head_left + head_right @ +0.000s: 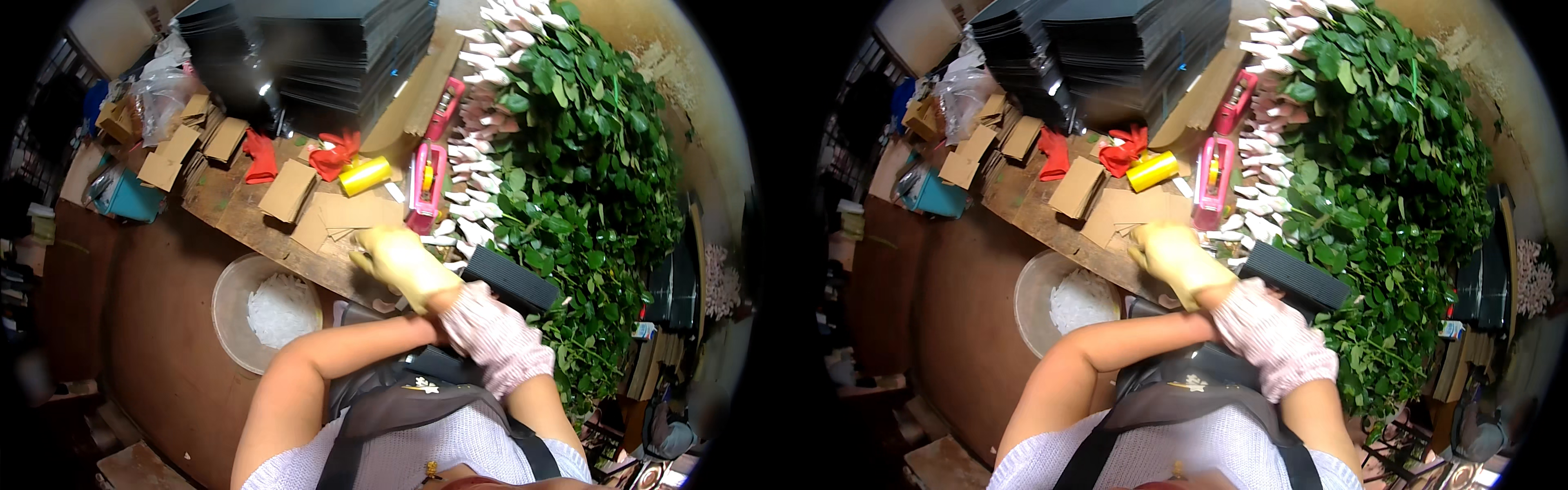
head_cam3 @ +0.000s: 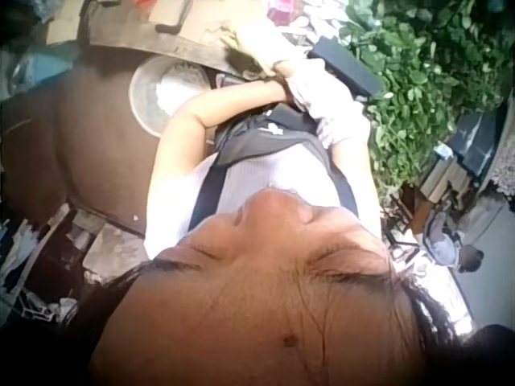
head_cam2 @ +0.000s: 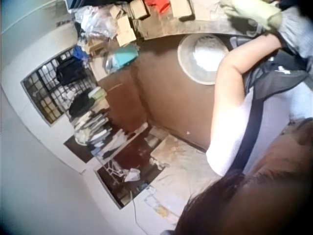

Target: The person arranges white flowers and green leaves into a black rectangular tray. They use a stapler to secure the arrangement and then place the completed tray into a black plastic bag.

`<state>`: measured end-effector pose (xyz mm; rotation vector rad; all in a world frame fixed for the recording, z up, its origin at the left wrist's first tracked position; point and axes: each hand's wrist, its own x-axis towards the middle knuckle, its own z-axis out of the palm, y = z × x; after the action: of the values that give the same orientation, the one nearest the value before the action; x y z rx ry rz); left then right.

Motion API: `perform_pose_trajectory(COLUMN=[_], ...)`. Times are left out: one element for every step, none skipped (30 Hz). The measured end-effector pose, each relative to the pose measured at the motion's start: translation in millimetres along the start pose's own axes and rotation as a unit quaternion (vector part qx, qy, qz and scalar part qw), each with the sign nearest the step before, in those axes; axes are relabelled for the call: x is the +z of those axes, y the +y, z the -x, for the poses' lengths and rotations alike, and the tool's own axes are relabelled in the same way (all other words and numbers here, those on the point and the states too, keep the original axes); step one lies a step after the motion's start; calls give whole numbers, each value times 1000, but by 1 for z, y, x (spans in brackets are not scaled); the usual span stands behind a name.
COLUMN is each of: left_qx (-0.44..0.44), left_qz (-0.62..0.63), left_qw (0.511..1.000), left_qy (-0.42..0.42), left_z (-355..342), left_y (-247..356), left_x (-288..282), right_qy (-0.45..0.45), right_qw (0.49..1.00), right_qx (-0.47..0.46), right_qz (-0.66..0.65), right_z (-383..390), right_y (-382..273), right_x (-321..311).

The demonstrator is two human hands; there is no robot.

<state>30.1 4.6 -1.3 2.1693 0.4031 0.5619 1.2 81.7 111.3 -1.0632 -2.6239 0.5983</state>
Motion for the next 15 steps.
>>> perform_pose_trajectory(left_qx=[-69,-145,-128,-80,-37,-13,-7,-15,-22,-26,-31,-39,-42,-48,-61], left_qz=[129,252,240,203,175,167,140,114,87,62,39,16,0,-1,142], left_qw=[989,957,962,976,982,983,988,992,995,997,998,999,999,998,988], left_qy=[-22,-22,-14,17,54,75,69,54,43,37,32,31,27,29,21], left_z=[-6,-11,-12,-10,-9,-7,-6,-6,-5,-4,-4,-2,-2,-1,-3], left_y=[7,13,8,-3,-14,-16,-19,-17,-14,-13,-12,-13,-12,-16,-19], left_x=[-8,-18,-7,13,30,35,39,33,30,25,20,15,13,12,5], right_qy=[26,10,-3,4,-5,-16,-24,-45,-70,-2,34,73,113,109,98], right_qw=[999,997,990,982,975,968,959,964,966,967,971,974,974,980,983], right_qx=[1,15,38,29,22,19,15,-23,-63,-92,-92,-98,-100,-71,-53], right_qz=[27,80,136,188,220,251,282,260,239,239,216,190,168,151,143], right_z=[-26,-49,-63,-69,-71,-71,-73,-71,-64,-55,-45,-40,-33,-26,-21], right_y=[14,24,32,42,43,44,47,58,62,63,58,46,35,22,20], right_x=[26,42,51,66,73,80,86,88,87,87,73,51,26,6,-2])
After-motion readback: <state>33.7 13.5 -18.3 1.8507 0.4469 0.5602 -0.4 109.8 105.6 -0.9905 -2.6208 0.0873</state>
